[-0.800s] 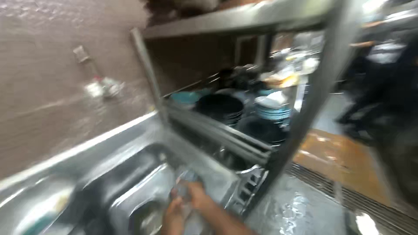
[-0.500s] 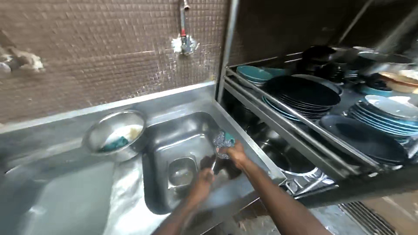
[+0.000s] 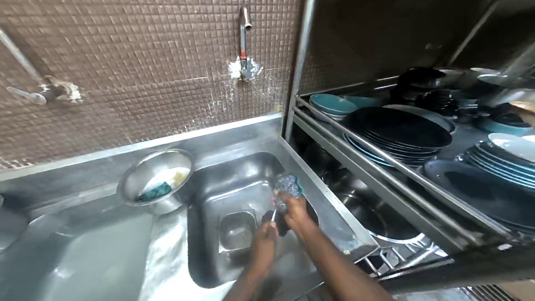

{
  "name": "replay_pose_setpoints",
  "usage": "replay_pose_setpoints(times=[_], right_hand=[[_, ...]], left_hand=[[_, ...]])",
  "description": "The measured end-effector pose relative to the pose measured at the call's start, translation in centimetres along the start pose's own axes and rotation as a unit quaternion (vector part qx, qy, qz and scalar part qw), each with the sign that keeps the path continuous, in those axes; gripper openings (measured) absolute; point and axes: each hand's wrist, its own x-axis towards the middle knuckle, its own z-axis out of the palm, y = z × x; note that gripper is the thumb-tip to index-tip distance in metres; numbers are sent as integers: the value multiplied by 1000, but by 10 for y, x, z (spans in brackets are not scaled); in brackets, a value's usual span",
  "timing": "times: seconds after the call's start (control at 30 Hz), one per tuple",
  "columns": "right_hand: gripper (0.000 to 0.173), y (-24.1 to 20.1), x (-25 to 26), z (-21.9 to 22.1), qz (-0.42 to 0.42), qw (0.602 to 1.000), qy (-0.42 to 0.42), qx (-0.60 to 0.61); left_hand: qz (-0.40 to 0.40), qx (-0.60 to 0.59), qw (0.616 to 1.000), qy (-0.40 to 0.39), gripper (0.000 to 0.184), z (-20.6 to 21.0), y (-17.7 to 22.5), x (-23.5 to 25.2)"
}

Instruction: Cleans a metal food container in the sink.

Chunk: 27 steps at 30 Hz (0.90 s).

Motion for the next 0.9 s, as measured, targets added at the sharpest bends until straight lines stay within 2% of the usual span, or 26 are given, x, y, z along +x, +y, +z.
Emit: replay_pose_setpoints(times=[0.03,0.1,0.2,0.3,0.37,0.47,0.53,0.63,0.7,0.8,0.83,0.9], right_hand=[[32,5,-8,8,44,998,8,41],[34,3,-18,17,107,993,-8,48],[35,-4,-20,21,154,988,-18,6],[32,-11,-12,20,127,991,30,6],[33,-7,-11,20,118,992,41,7],[31,6,-26,22,111,992,-29,-49],[36,13,-35,20,106,988,-61,-93],[45,16,-30,18,68,984,-83,-142],[51,17,-25,14,38,979,-94,-179],[54,21,-35,16,36,963,-147,-222],[53,25,-41,18,40,959,-165,-227],[48,31,-52,23,54,955,-189,-221]], left_hand=[[-18,-42,999,10,29,12,-4,-1],[-34,-105,994,22,28,25,-10,0],[-37,-94,995,1,30,9,-14,0],[-45,-108,993,-21,32,-3,1,-7],[-36,-106,994,0,34,-5,3,-8],[-22,-118,991,53,33,-7,1,2],[-32,-115,992,43,30,-12,1,5],[-84,-45,995,-17,45,-36,6,1],[-91,-60,994,25,51,-53,13,10],[-33,-92,993,68,49,-80,27,37],[-14,-98,992,72,44,-86,33,47],[21,-52,995,85,23,-96,39,62]])
